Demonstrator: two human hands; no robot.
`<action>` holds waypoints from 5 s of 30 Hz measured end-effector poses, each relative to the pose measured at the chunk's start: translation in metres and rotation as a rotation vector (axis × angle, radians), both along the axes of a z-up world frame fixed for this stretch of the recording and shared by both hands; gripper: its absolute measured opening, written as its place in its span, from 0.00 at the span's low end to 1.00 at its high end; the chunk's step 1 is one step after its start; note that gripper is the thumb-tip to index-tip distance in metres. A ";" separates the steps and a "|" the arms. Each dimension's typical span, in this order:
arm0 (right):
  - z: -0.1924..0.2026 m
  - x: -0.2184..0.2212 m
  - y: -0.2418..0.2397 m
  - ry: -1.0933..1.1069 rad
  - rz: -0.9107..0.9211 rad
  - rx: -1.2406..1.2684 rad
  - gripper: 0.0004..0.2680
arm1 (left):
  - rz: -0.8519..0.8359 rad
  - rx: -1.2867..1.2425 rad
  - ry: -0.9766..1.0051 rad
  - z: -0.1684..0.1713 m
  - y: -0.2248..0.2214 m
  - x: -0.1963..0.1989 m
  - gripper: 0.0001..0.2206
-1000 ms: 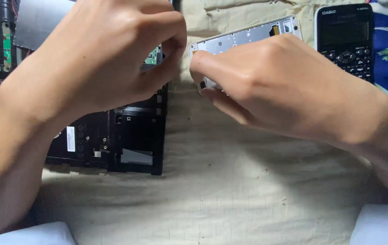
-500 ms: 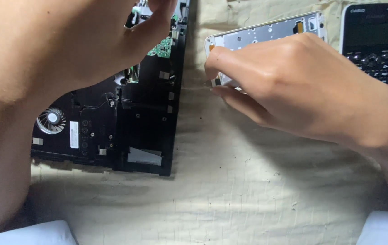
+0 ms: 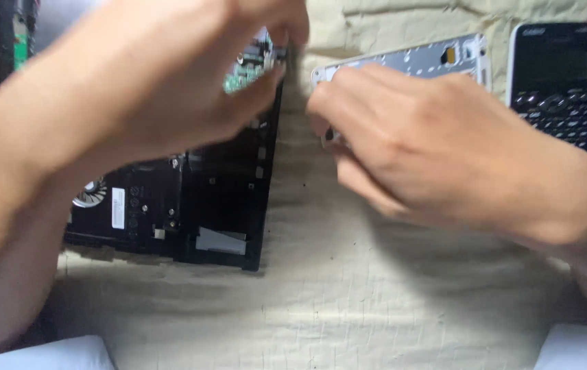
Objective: Disassembling a mobile phone by removing internal screws with a screwdriver and manipulating ribbon cables while working next to an open laptop.
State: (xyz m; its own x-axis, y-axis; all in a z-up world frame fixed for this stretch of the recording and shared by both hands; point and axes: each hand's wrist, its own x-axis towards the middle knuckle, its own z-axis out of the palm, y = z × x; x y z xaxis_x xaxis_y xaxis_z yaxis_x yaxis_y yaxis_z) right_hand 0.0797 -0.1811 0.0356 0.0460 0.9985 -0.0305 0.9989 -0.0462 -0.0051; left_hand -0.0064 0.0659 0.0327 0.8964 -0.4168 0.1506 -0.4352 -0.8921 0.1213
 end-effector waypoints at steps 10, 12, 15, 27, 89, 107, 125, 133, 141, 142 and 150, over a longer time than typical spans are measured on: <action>0.003 -0.007 0.003 0.151 -0.020 0.058 0.12 | -0.177 -0.604 0.283 -0.037 -0.044 -0.003 0.11; 0.002 -0.007 0.003 0.080 -0.041 0.078 0.15 | -0.141 -0.631 0.275 -0.043 -0.046 -0.005 0.11; 0.008 -0.004 0.002 0.320 0.030 0.039 0.06 | -0.112 -0.628 0.159 -0.048 -0.047 -0.003 0.14; 0.005 -0.001 0.002 0.316 0.099 0.123 0.04 | -0.108 -0.563 0.169 -0.058 -0.048 -0.003 0.18; 0.004 -0.033 0.005 0.082 -0.230 -0.029 0.07 | -0.101 -0.273 0.108 -0.055 -0.042 -0.004 0.24; -0.002 -0.028 0.001 0.217 -0.282 -0.236 0.07 | -0.105 -0.271 0.107 -0.055 -0.042 -0.005 0.23; 0.017 -0.010 -0.002 0.402 -0.134 -0.392 0.07 | -0.117 -0.249 0.070 -0.056 -0.040 -0.005 0.23; -0.001 -0.024 -0.001 0.330 -0.245 -0.300 0.03 | -0.116 -0.262 0.060 -0.056 -0.041 -0.003 0.21; 0.005 -0.040 0.006 0.302 -0.451 -0.243 0.03 | -0.120 -0.239 0.058 -0.056 -0.041 -0.003 0.21; 0.009 -0.039 0.008 0.327 -0.470 -0.280 0.05 | -0.125 -0.244 0.053 -0.056 -0.040 -0.003 0.20; 0.009 -0.015 -0.004 0.325 -0.155 -0.267 0.03 | -0.153 -0.232 -0.004 -0.060 -0.037 -0.003 0.14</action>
